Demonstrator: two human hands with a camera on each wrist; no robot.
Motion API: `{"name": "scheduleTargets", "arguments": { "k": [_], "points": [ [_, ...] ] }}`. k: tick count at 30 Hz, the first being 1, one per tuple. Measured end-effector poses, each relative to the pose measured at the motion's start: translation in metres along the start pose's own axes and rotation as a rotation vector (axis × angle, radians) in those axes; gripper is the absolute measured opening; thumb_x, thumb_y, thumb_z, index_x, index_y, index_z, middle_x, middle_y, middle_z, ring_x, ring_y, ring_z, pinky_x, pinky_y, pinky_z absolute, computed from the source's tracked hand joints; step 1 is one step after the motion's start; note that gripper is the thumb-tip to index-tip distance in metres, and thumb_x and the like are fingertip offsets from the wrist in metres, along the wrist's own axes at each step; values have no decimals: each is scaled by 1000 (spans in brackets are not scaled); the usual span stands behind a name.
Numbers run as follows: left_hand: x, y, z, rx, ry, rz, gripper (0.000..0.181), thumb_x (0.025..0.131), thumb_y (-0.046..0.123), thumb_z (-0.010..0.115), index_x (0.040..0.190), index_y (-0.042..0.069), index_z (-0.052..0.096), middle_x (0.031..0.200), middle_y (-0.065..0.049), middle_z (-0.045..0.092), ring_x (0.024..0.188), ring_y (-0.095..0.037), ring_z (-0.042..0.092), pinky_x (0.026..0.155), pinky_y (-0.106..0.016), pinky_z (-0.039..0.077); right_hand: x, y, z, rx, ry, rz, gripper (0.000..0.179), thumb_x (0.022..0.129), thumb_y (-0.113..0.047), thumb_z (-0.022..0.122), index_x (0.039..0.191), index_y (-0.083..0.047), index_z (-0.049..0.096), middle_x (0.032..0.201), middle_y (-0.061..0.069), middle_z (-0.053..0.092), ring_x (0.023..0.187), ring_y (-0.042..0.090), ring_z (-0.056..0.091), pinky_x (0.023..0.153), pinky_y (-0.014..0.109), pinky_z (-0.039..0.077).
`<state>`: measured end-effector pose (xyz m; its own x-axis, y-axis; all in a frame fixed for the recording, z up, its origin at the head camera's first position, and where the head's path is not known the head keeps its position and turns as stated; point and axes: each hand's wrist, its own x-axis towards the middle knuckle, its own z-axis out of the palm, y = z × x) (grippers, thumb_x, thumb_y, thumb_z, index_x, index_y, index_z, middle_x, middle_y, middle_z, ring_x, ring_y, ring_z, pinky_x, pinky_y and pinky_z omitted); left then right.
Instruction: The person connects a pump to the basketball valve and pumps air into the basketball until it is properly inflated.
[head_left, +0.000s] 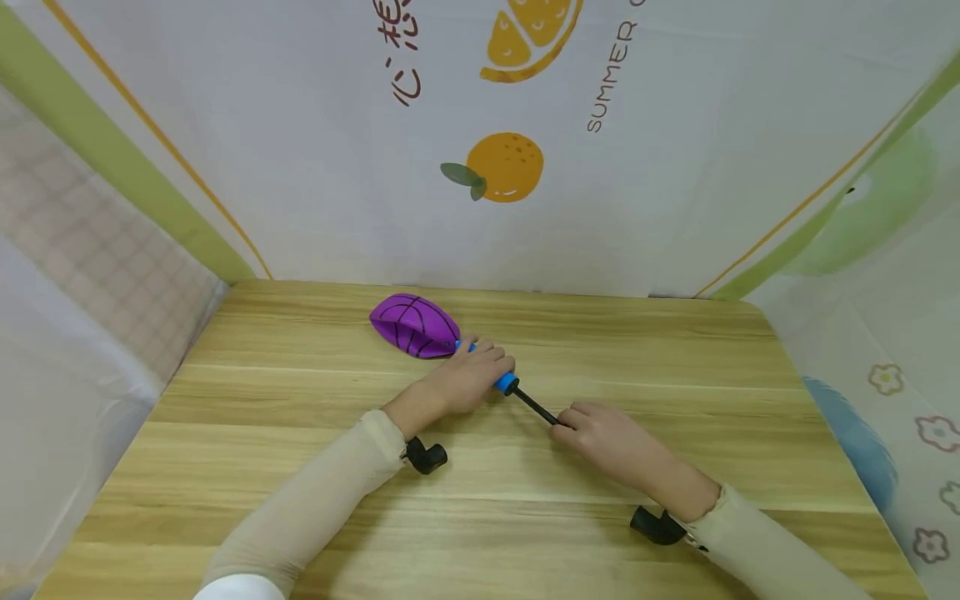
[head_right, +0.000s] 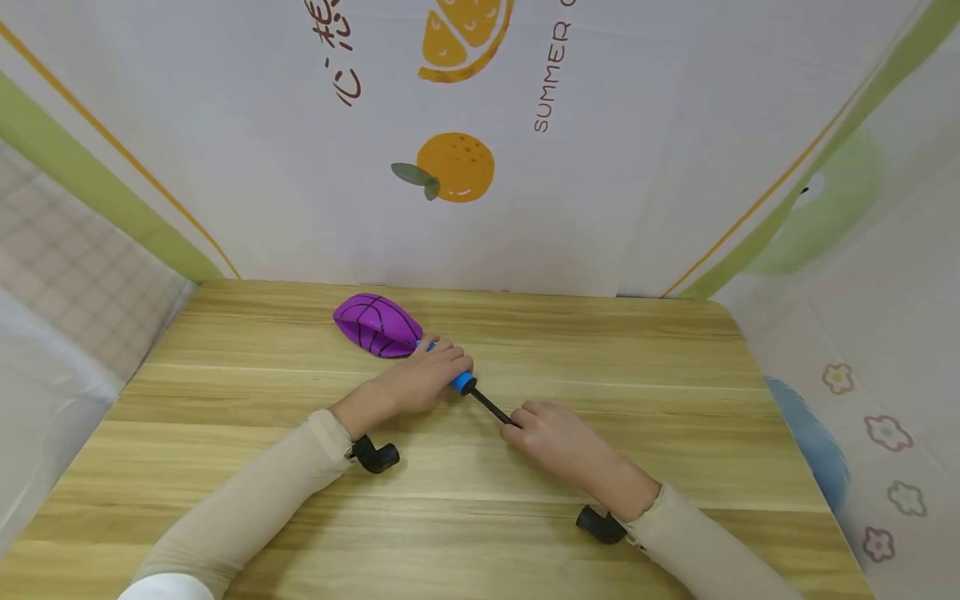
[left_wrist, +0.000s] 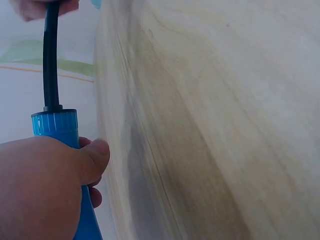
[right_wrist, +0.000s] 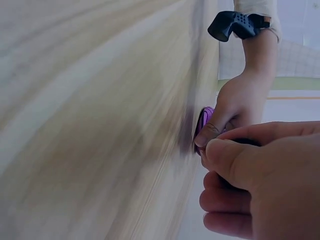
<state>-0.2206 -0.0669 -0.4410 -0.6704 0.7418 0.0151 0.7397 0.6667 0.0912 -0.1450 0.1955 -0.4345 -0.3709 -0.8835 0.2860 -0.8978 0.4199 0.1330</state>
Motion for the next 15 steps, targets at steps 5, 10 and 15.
{"name": "scheduleTargets", "arguments": {
  "k": [5, 10, 15],
  "points": [
    [-1, -2, 1, 9, 11, 17, 24, 96, 7, 67, 116, 17, 59, 115, -1, 63, 121, -25, 52, 115, -57, 30, -9, -5, -6, 8, 5, 4, 24, 77, 2, 83, 96, -9, 71, 89, 2, 67, 78, 14, 63, 68, 26, 55],
    [-2, -4, 0, 3, 10, 24, 28, 93, 7, 70, 117, 17, 59, 114, -1, 62, 121, -25, 52, 115, -58, 31, -13, -8, -9, 21, 16, -10, 22, 79, 0, 79, 97, -9, 71, 88, 1, 67, 79, 13, 62, 68, 25, 55],
    [-1, -3, 0, -1, -3, 18, 26, 95, 8, 68, 118, 17, 59, 117, -2, 62, 122, -26, 51, 115, -58, 31, -13, -7, -9, 20, 16, -7, 21, 78, 1, 79, 96, -8, 71, 88, 2, 67, 79, 14, 63, 68, 25, 55]
  ]
}}
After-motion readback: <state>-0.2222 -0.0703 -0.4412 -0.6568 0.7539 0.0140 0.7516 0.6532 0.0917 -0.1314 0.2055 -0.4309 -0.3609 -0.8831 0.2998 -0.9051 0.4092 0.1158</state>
